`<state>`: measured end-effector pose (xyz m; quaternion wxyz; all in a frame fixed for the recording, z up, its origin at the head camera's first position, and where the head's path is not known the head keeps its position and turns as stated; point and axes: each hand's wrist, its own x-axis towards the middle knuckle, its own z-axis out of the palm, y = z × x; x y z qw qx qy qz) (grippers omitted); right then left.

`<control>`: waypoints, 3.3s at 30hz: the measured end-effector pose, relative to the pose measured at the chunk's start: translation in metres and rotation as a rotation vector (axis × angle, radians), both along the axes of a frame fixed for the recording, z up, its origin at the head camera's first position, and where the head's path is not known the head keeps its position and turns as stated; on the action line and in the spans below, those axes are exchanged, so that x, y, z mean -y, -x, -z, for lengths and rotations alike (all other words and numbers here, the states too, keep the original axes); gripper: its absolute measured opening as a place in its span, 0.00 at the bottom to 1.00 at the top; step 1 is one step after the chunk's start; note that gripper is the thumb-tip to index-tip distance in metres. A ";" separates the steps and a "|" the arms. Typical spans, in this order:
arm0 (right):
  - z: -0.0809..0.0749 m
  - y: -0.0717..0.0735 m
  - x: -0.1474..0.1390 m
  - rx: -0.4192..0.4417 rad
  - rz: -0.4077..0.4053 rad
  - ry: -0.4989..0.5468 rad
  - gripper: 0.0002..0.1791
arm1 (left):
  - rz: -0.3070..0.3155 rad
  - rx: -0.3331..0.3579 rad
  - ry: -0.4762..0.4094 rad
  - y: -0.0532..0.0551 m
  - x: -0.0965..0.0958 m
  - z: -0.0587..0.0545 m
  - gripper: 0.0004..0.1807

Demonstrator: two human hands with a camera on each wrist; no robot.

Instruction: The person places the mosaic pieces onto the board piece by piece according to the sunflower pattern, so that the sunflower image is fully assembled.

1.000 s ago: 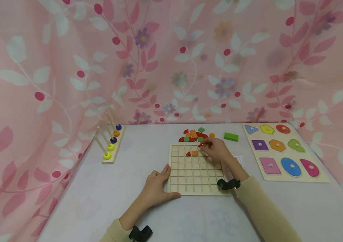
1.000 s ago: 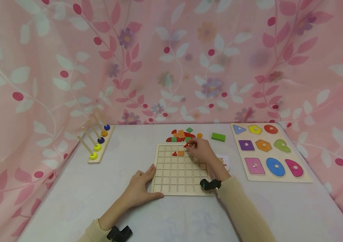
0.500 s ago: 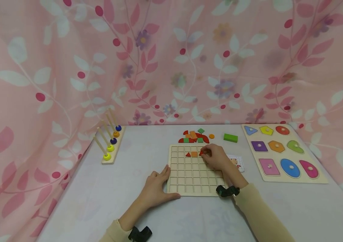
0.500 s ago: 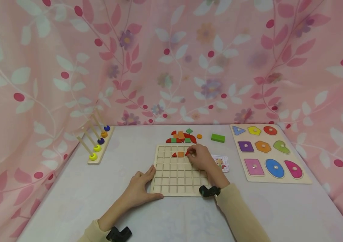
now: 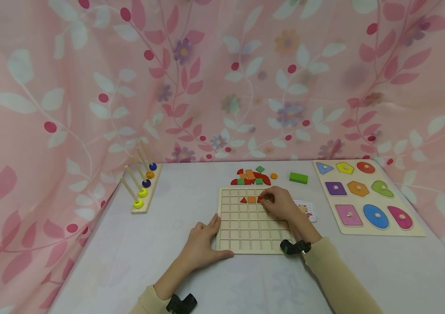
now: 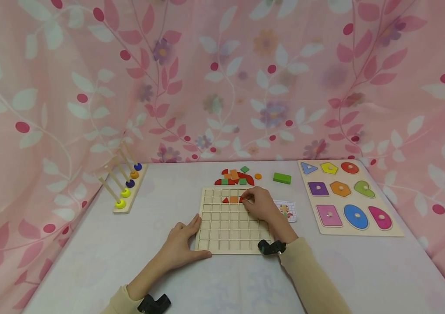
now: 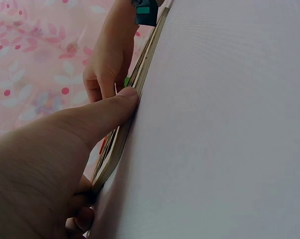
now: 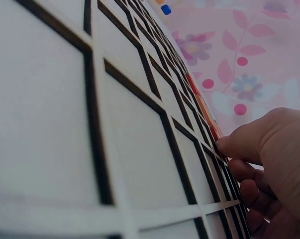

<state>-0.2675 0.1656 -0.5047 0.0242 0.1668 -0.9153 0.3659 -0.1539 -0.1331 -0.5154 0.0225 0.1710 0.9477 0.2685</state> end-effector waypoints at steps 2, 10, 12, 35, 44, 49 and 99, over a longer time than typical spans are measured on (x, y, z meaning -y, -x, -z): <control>0.001 0.000 0.000 -0.013 -0.009 0.000 0.07 | 0.000 0.007 0.000 0.000 0.000 0.000 0.64; 0.001 0.001 0.002 -0.028 -0.009 0.009 0.07 | 0.002 0.009 0.005 0.000 0.002 0.000 0.64; 0.001 0.000 0.002 -0.020 0.001 0.009 0.07 | 0.001 0.010 0.004 0.001 0.002 0.000 0.64; -0.009 0.001 0.000 -0.028 0.020 0.128 0.09 | -0.003 0.022 -0.009 0.002 0.001 0.001 0.64; -0.010 0.010 0.027 -0.032 -0.124 0.095 0.09 | 0.003 0.012 -0.008 0.002 0.002 0.001 0.64; -0.008 0.013 0.035 -0.034 -0.149 0.038 0.09 | 0.010 0.018 -0.015 0.002 0.001 0.002 0.64; -0.037 0.066 -0.013 -0.112 0.145 0.179 0.15 | 0.010 -0.003 -0.023 0.001 0.002 0.002 0.63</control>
